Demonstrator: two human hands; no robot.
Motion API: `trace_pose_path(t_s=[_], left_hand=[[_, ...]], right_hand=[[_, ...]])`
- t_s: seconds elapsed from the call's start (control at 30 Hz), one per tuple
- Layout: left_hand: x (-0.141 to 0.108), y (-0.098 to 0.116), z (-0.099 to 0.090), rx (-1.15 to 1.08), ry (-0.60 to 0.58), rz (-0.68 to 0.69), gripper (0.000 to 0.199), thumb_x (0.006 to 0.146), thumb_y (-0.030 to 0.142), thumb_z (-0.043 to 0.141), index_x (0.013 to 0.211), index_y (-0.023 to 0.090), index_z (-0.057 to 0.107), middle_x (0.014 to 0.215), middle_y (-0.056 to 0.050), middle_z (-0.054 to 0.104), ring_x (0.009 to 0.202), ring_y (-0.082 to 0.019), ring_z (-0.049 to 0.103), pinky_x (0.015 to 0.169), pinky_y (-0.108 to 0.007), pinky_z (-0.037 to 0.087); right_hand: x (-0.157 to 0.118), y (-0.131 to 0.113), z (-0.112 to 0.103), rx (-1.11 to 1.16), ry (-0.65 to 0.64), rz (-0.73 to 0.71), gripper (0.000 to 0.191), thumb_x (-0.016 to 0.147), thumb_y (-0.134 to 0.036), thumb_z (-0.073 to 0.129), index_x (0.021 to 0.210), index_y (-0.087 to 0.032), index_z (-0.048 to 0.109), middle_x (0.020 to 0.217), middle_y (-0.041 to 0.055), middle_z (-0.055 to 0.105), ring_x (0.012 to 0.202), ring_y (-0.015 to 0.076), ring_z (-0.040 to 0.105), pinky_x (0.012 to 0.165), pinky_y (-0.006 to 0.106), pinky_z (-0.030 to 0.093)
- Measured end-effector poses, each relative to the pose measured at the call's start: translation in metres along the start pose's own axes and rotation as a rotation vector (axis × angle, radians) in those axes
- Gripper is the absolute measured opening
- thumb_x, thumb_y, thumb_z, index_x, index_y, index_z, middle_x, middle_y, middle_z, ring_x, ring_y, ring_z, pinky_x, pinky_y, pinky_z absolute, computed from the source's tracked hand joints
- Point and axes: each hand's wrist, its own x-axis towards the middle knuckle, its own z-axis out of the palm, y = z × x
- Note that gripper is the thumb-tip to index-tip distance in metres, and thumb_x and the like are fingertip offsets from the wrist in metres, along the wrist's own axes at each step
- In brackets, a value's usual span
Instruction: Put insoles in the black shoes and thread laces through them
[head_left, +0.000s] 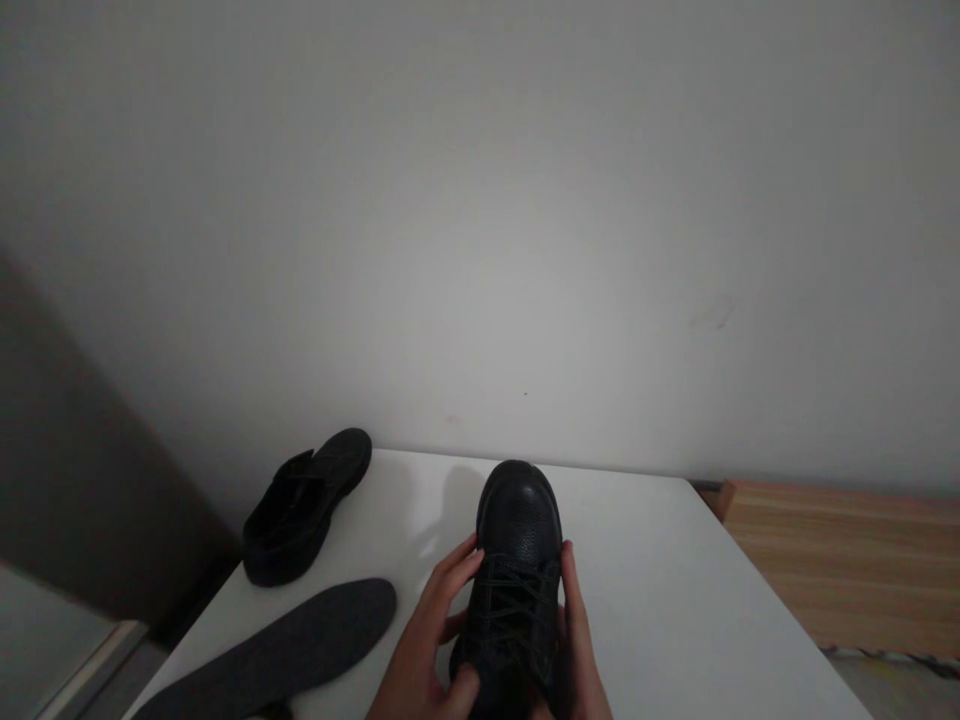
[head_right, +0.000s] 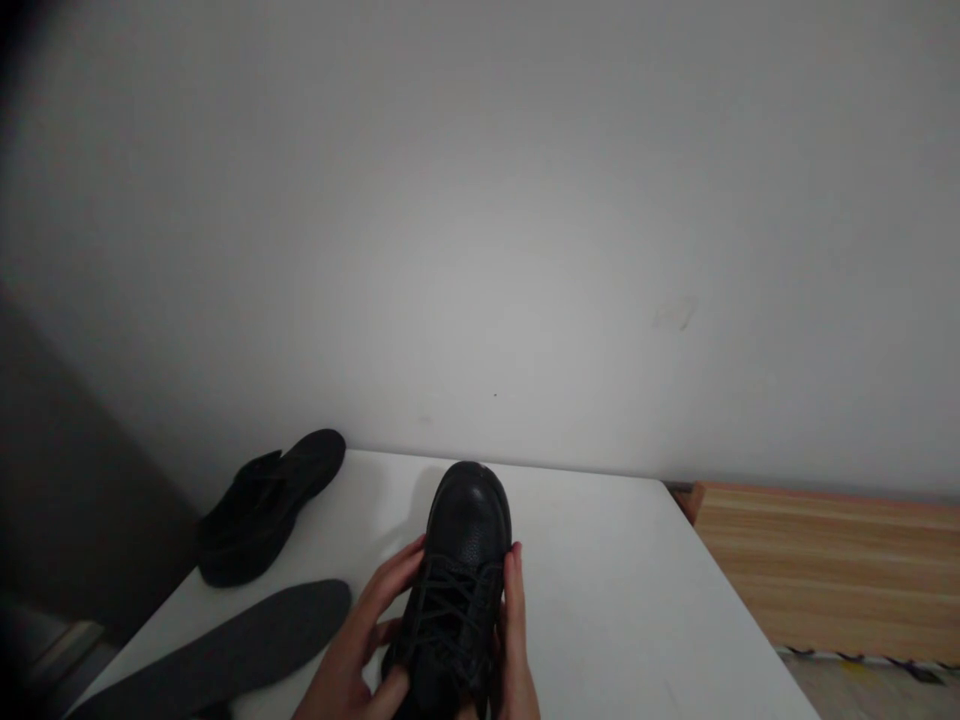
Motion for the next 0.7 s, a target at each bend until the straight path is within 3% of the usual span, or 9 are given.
trace_pose_path(t_s=[0.13,0.3,0.47,0.6,0.7], left_hand=[[-0.002,-0.001,0.0,-0.002,0.023,-0.003,0.074,0.077,0.003,0.053,0.145,0.031,0.045,0.159,-0.013,0.038,0.145,-0.034,0.039,0.093,-0.039,0.059],[-0.007,-0.008,0.005,-0.005,0.051,0.032,0.069,0.083,0.008,0.054,0.147,0.034,0.043,0.16,-0.011,0.036,0.148,-0.033,0.035,0.097,-0.041,0.058],[-0.011,-0.012,0.012,0.021,0.003,0.066,0.065,0.093,0.023,0.055,0.154,0.031,0.034,0.163,-0.012,0.032,0.149,-0.033,0.033,0.104,-0.045,0.054],[-0.011,-0.011,0.009,0.076,-0.061,0.095,0.071,0.093,0.037,0.057,0.157,0.028,0.028,0.162,-0.014,0.034,0.147,-0.033,0.036,0.11,-0.05,0.047],[-0.01,-0.006,-0.005,0.267,-0.04,0.129,0.062,0.093,0.028,0.059,0.152,0.031,0.039,0.156,-0.012,0.047,0.142,-0.03,0.046,0.111,-0.047,0.047]], right_hand=[[0.0,0.001,0.0,0.124,-0.017,0.044,0.121,0.079,-0.078,0.055,0.156,-0.027,-0.022,0.152,0.0211,0.046,0.127,0.0369,0.059,0.094,0.046,0.055],[0.001,0.0,-0.001,0.205,0.008,0.019,0.115,0.081,-0.073,0.057,0.158,-0.028,-0.015,0.153,0.0177,0.045,0.133,0.0361,0.055,0.098,0.045,0.053],[0.0,-0.003,-0.018,0.026,0.001,0.023,0.107,0.084,-0.073,0.051,0.16,-0.027,-0.009,0.142,0.0169,0.058,0.122,0.0383,0.064,0.087,0.046,0.058],[0.001,-0.006,-0.043,-0.044,0.132,-0.01,0.078,0.087,-0.061,0.054,0.156,-0.041,0.022,0.162,0.0033,0.037,0.145,0.0381,0.038,0.106,0.049,0.048],[0.006,-0.019,-0.07,0.035,0.237,0.066,0.056,0.09,-0.04,0.054,0.145,-0.045,0.042,0.16,-0.0021,0.04,0.147,0.0323,0.035,0.109,0.043,0.045]])
